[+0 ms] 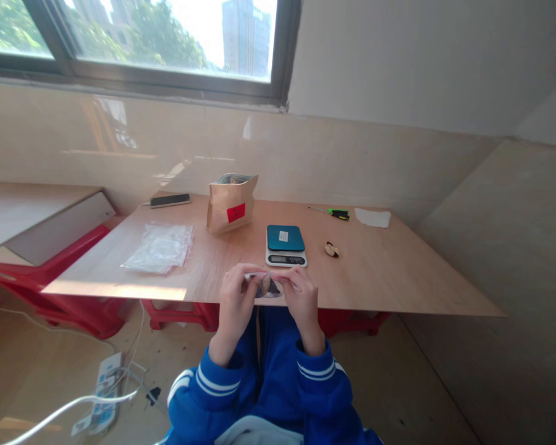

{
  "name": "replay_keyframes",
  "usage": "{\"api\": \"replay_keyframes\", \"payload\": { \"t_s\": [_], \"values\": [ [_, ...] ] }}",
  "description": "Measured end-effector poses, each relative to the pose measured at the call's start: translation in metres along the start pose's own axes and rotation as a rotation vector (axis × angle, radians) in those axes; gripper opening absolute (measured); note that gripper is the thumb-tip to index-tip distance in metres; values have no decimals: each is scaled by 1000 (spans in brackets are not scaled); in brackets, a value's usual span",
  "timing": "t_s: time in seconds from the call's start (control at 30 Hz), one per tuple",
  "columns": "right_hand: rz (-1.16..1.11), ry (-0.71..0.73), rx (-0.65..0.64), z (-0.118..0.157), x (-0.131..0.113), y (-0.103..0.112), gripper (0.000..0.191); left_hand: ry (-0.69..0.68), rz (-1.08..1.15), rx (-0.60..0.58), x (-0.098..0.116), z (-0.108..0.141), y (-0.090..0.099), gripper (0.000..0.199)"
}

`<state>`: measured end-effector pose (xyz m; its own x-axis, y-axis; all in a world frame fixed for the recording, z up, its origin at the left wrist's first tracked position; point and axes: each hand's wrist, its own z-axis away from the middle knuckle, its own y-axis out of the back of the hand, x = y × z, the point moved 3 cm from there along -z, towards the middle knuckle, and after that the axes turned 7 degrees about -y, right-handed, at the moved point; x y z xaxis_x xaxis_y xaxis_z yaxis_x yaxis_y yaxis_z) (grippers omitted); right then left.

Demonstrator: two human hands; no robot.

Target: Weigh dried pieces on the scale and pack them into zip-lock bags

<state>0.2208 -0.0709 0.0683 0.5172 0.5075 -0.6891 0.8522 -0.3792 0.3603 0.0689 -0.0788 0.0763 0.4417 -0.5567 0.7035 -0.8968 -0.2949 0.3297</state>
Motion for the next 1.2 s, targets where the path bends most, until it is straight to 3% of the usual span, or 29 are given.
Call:
{"api": "replay_keyframes", "payload": {
  "t_s": [0.27, 0.5, 0.6, 0.73, 0.93, 1.0, 1.07, 1.13, 1.2],
  "values": [
    [-61, -14, -95, -2, 12, 5, 15, 82, 79, 25, -11, -2, 9, 18],
    [60, -33, 26, -2, 11, 8, 27, 179, 225, 41, -12, -3, 7, 22],
    [9, -33, -55, -2, 14, 5, 17, 263, 339, 75, -16, -2, 5, 27],
    [-121, -153, -139, 0, 29, 6, 21, 366, 432, 228, -25, -2, 9, 32],
    [-347, -372, -222, 4, 41, 2, 27, 432, 352, 278, -31, -4, 15, 32],
    [-500, -446, -320, 6, 39, -3, 38, 440, 295, 343, -34, -3, 15, 34],
    [-666, -517, -484, 9, 36, -9, 63, 481, 287, 382, -39, -2, 13, 39],
    [-769, -614, -598, 13, 34, -11, 75, 524, 373, 293, -45, -3, 6, 48],
    [-787, -717, -561, 15, 36, -4, 66, 561, 498, 105, -51, -3, -3, 61]
  ]
}}
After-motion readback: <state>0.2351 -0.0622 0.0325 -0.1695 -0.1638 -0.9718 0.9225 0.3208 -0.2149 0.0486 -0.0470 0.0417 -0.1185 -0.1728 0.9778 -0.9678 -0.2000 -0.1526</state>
